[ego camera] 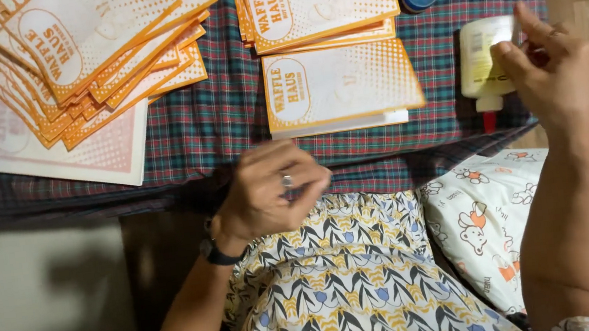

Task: The person repeatedly applies glue from a bottle to the inner flap of small orange-and-white paper packs labeled 'WAFFLE HAUS', then folds and presses the flap closed. The person handles the packs one at a time, stacking finished units on the table.

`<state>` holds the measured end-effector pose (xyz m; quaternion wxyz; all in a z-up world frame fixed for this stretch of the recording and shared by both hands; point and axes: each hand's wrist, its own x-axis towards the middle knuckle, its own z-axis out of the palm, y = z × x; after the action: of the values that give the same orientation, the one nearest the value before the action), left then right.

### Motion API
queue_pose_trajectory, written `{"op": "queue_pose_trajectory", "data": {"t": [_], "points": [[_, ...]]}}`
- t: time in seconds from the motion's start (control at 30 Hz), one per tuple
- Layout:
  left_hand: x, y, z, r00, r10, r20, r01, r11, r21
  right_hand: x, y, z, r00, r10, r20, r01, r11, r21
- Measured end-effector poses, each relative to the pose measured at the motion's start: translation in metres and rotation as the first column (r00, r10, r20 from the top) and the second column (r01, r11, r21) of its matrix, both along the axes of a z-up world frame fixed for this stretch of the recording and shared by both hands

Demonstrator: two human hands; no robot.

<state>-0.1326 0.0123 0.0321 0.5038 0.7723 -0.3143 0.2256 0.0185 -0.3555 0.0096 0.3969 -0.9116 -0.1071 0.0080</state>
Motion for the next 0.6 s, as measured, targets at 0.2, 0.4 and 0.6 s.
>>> {"op": "queue_pose_trajectory", "data": {"t": [0.2, 0.4, 0.6], "points": [[0.004, 0.007, -0.012, 0.933, 0.305, 0.192, -0.347, 0.903, 0.251, -0.029, 0.028, 0.000, 0.782, 0.216, 0.585, -0.041, 0.954, -0.297], [0.007, 0.007, -0.043, 0.933, 0.332, 0.136, -0.357, 0.825, 0.437, -0.047, 0.076, 0.006, 0.661, 0.637, 0.397, -0.633, 0.757, -0.162], [0.006, 0.006, -0.047, 0.928, 0.355, 0.116, -0.368, 0.819, 0.440, -0.051, 0.087, 0.006, 0.622, 0.661, 0.419, -0.667, 0.728, -0.159]]}}
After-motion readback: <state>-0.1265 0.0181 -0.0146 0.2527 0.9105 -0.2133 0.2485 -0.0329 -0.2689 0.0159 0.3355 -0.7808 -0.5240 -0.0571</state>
